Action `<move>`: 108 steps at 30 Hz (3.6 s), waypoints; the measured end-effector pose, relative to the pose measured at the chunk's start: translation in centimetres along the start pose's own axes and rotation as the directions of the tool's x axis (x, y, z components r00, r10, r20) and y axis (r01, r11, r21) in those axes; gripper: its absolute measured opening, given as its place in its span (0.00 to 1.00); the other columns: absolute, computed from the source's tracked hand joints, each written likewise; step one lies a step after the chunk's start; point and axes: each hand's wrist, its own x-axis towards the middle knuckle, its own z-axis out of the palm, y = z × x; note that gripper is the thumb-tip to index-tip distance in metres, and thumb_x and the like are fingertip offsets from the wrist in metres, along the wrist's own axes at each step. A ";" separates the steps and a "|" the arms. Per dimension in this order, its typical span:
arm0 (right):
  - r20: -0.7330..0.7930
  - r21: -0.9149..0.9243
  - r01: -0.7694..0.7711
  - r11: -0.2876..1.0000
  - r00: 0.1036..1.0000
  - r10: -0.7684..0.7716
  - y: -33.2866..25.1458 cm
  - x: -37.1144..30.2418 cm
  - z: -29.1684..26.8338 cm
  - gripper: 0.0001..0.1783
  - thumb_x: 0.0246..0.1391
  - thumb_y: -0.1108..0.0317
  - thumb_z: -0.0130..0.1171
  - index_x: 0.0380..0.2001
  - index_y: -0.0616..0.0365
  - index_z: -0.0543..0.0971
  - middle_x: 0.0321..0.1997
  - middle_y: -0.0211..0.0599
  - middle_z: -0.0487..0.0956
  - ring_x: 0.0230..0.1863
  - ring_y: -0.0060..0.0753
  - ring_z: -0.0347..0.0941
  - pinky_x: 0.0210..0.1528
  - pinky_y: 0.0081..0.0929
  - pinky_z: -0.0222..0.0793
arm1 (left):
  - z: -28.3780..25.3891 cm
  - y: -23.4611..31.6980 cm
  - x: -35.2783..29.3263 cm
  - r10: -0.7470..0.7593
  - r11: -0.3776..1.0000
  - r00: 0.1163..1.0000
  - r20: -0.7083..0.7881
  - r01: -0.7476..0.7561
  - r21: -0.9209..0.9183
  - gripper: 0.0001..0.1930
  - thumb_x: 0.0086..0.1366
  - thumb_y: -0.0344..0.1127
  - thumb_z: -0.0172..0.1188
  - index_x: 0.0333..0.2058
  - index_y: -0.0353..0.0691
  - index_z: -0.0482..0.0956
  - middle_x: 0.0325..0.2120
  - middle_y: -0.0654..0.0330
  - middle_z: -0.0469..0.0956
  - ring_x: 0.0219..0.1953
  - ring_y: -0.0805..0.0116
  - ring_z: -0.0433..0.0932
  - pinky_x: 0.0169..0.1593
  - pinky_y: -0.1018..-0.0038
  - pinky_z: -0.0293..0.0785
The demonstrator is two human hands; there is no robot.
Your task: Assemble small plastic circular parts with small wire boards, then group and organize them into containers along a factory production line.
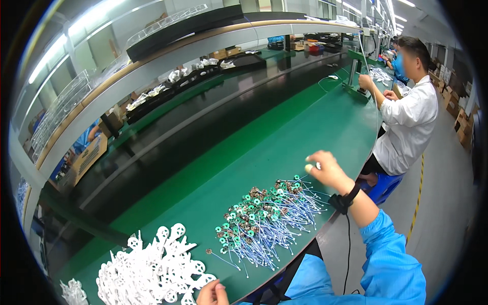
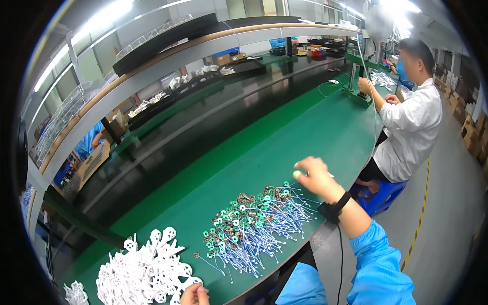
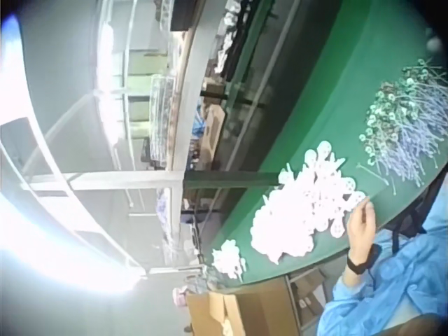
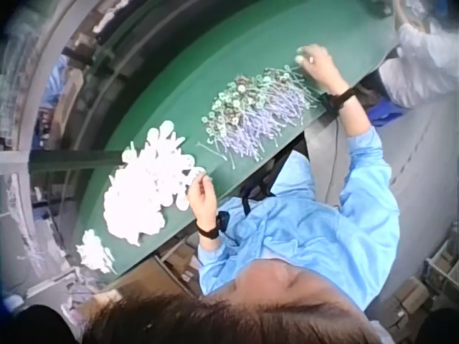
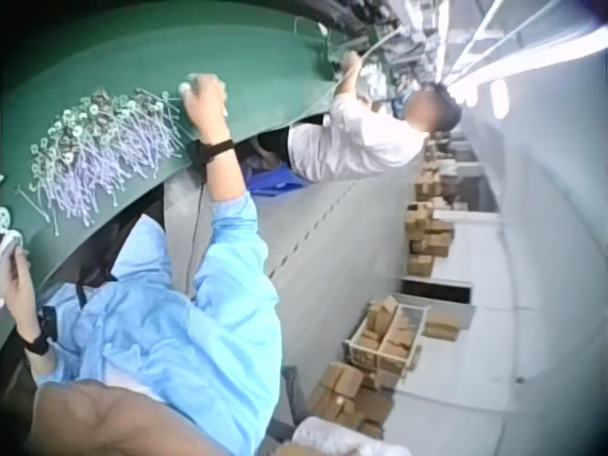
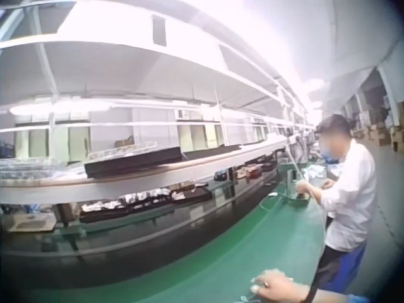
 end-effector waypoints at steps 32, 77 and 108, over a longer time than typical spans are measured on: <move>0.299 0.064 0.005 0.998 0.954 -0.024 -0.6 -2.0 2.3 0.19 0.49 0.74 0.51 0.46 0.63 0.75 0.47 0.51 0.75 0.52 0.52 0.69 0.56 0.42 0.65 | -1.5 -3.2 -0.8 0.471 0.812 0.880 -0.051 -0.411 0.415 0.08 0.60 0.27 0.60 0.39 0.34 0.77 0.36 0.45 0.73 0.39 0.44 0.72 0.43 0.59 0.69; 0.645 0.121 0.165 0.979 0.736 -0.204 -32.2 -6.3 5.1 0.12 0.51 0.63 0.56 0.28 0.62 0.78 0.32 0.50 0.80 0.34 0.50 0.79 0.35 0.42 0.75 | 0.4 -8.5 -2.2 0.244 0.693 0.944 -0.224 -0.331 -0.641 0.13 0.63 0.25 0.57 0.41 0.38 0.61 0.41 0.48 0.69 0.43 0.67 0.69 0.48 0.72 0.65; 0.062 0.997 -0.059 0.046 0.995 -0.077 -32.1 -14.1 -0.5 0.16 0.57 0.78 0.53 0.45 0.56 0.61 0.45 0.58 0.75 0.45 0.35 0.74 0.46 0.29 0.71 | 2.9 -4.2 -4.4 -0.084 0.119 0.950 0.302 0.310 -0.943 0.30 0.64 0.17 0.48 0.60 0.44 0.46 0.41 0.50 0.72 0.37 0.62 0.78 0.41 0.66 0.79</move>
